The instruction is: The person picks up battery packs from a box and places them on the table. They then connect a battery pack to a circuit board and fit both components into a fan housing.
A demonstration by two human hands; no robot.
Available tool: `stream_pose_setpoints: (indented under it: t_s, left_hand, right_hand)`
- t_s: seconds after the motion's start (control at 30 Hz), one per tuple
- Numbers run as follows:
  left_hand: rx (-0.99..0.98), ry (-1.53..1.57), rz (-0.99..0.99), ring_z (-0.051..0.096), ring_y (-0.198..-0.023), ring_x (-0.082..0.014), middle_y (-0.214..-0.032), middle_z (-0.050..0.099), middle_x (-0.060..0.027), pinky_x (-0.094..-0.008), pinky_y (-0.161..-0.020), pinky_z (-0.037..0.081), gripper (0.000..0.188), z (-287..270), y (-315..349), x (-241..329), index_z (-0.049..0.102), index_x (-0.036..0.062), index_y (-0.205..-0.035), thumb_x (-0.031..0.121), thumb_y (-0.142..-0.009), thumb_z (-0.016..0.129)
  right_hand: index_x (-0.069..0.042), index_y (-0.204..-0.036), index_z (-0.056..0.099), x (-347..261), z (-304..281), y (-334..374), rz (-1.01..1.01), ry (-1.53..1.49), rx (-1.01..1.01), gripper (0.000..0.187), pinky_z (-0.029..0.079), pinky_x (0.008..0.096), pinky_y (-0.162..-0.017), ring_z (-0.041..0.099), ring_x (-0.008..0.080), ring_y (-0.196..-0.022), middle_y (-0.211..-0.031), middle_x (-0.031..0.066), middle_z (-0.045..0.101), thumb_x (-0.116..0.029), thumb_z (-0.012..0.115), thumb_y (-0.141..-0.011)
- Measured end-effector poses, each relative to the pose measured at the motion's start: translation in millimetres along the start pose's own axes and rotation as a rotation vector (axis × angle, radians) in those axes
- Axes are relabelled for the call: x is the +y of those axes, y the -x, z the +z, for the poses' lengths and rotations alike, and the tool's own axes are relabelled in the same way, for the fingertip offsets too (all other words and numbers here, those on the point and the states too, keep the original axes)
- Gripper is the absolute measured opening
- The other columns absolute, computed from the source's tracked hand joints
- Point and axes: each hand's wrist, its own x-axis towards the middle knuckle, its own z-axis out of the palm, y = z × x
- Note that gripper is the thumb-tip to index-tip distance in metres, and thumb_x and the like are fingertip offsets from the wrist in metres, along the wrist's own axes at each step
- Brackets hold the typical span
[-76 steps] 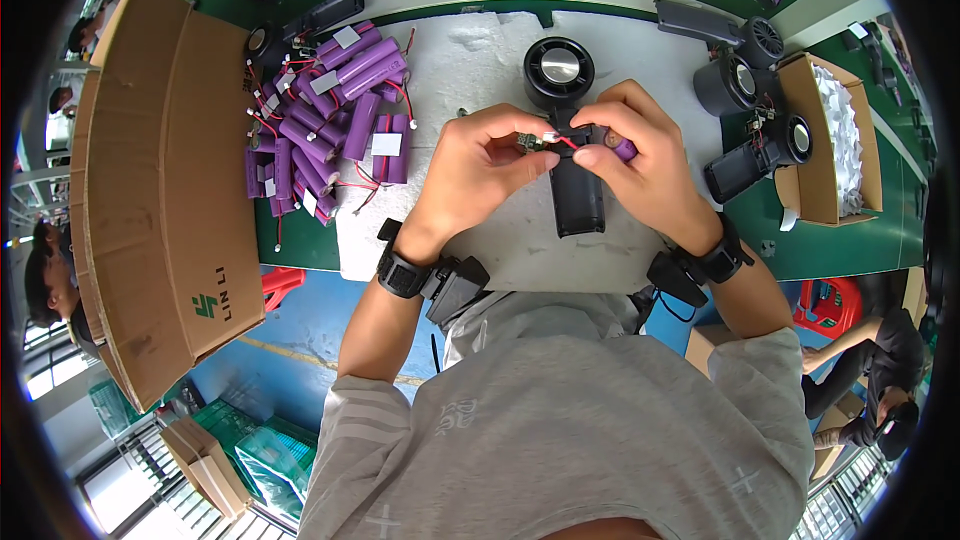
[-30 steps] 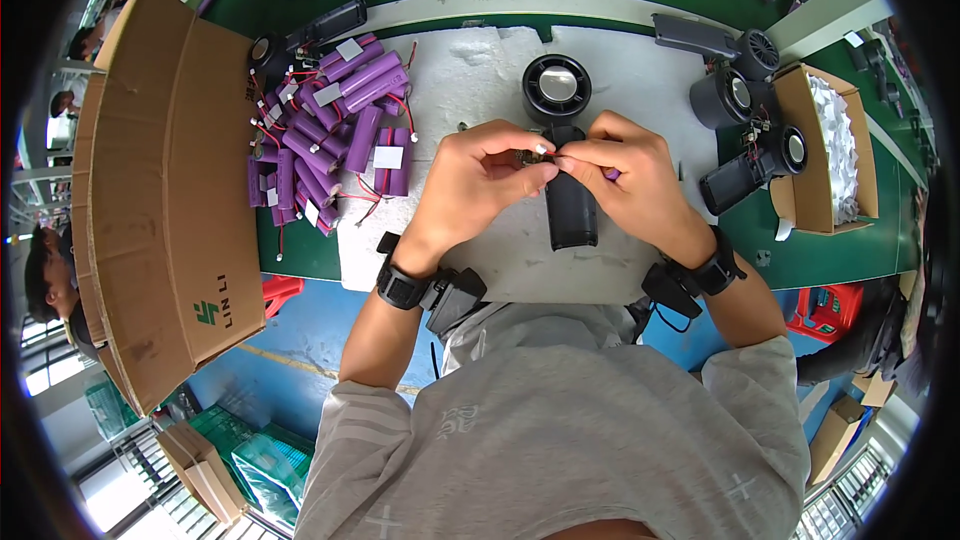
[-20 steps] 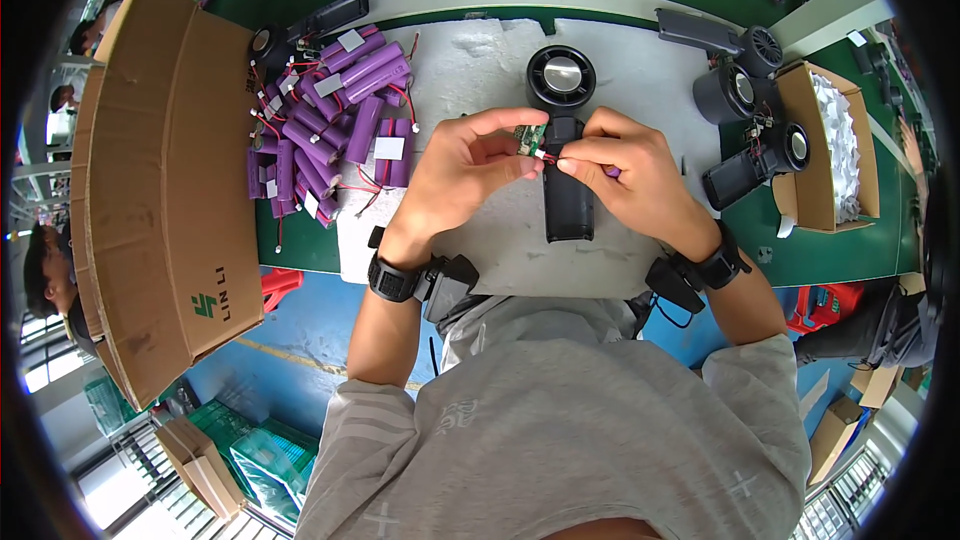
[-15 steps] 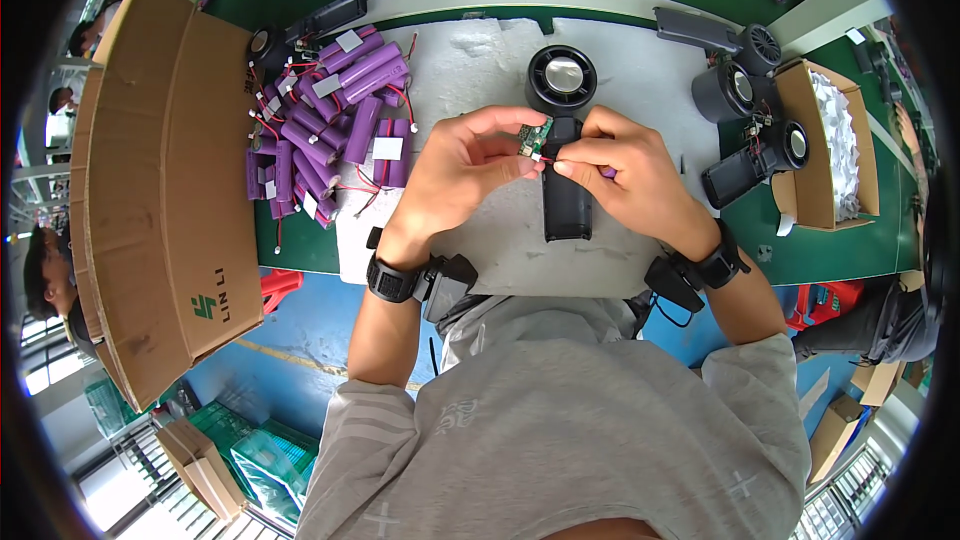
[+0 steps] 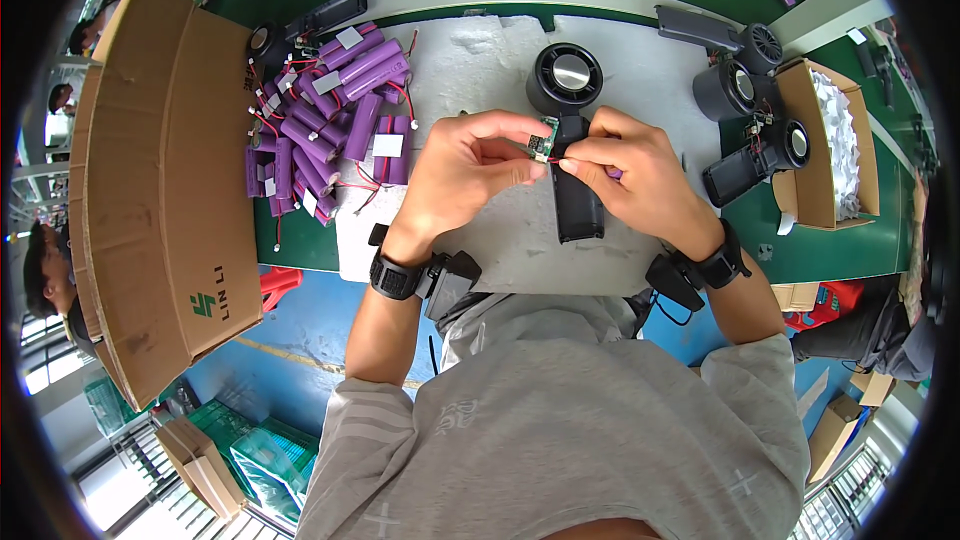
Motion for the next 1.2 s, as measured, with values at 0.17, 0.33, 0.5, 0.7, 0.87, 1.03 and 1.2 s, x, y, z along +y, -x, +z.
stream_pose_setpoints:
  t_s: [0.17,0.33,0.5,0.7,0.87,1.03,1.2]
  left_hand:
    - [0.112,0.042,0.029,0.066,-0.087,-0.0112,-0.094,0.068,-0.0081,-0.0252,-0.078,0.056,0.031,8,-2,5,0.065,0.0,-0.111,-0.01,-0.082,0.065]
    - [0.11,-0.052,0.081,0.066,-0.086,-0.0121,-0.095,0.069,-0.0079,-0.0256,-0.077,0.056,0.033,6,-2,-4,0.066,0.0009,-0.111,-0.011,-0.079,0.064]
    - [0.085,-0.252,0.26,0.068,-0.085,-0.0149,-0.097,0.07,-0.0082,-0.0267,-0.076,0.057,0.038,9,-5,-2,0.067,0.0016,-0.111,-0.011,-0.076,0.064]
    - [0.097,-0.358,0.265,0.069,-0.084,-0.016,-0.098,0.07,-0.0095,-0.0267,-0.076,0.057,0.038,10,-4,-2,0.067,0.0013,-0.112,-0.01,-0.076,0.065]
    - [0.131,-0.25,0.251,0.069,-0.084,-0.0155,-0.096,0.07,-0.01,-0.0263,-0.076,0.057,0.034,11,-4,-3,0.068,-0.0004,-0.11,-0.007,-0.077,0.066]
    - [0.169,-0.18,0.117,0.069,-0.083,-0.0147,-0.093,0.071,-0.0104,-0.0251,-0.075,0.056,0.028,9,-2,-5,0.069,-0.003,-0.106,-0.006,-0.078,0.067]
    - [0.182,-0.169,0.128,0.069,-0.079,-0.0143,-0.089,0.071,-0.0101,-0.0242,-0.072,0.056,0.023,11,-2,-5,0.07,-0.0034,-0.1,-0.005,-0.078,0.068]
  right_hand:
    - [-0.001,-0.084,0.069,-1,1,0,-0.037,0.02,0.031,0.008,0.037,0.0301,-0.049,0.048,0.0175,-0.055,-0.071,0.0068,0.051,-0.009,0.072,-0.083]
    - [0.001,-0.089,0.065,5,0,0,-0.116,0.039,0.011,0.01,0.039,0.0298,-0.049,0.048,0.0176,-0.055,-0.071,0.0071,0.051,-0.006,0.07,-0.084]
    - [0.0,-0.099,0.061,4,8,1,0.005,-0.051,0.183,0.02,0.042,0.0303,-0.051,0.052,0.0183,-0.057,-0.075,0.0075,0.054,-0.001,0.069,-0.081]
    - [-0.003,-0.104,0.059,-3,9,-4,0.0,0.023,0.148,0.032,0.047,0.0308,-0.058,0.059,0.0202,-0.067,-0.086,0.0087,0.059,0.002,0.073,-0.075]
    - [-0.003,-0.103,0.061,2,10,-6,-0.091,0.027,0.208,0.035,0.048,0.0293,-0.06,0.06,0.0202,-0.072,-0.088,0.0087,0.061,0.001,0.076,-0.072]
    - [-0.004,-0.105,0.066,-1,9,-8,-0.045,0.041,0.222,0.038,0.047,0.0279,-0.057,0.06,0.0182,-0.069,-0.086,0.0075,0.062,0.0,0.078,-0.07]
    - [-0.006,-0.105,0.07,1,10,-7,-0.06,0.062,0.227,0.04,0.045,0.0272,-0.053,0.059,0.0158,-0.065,-0.083,0.0063,0.063,-0.001,0.08,-0.066]
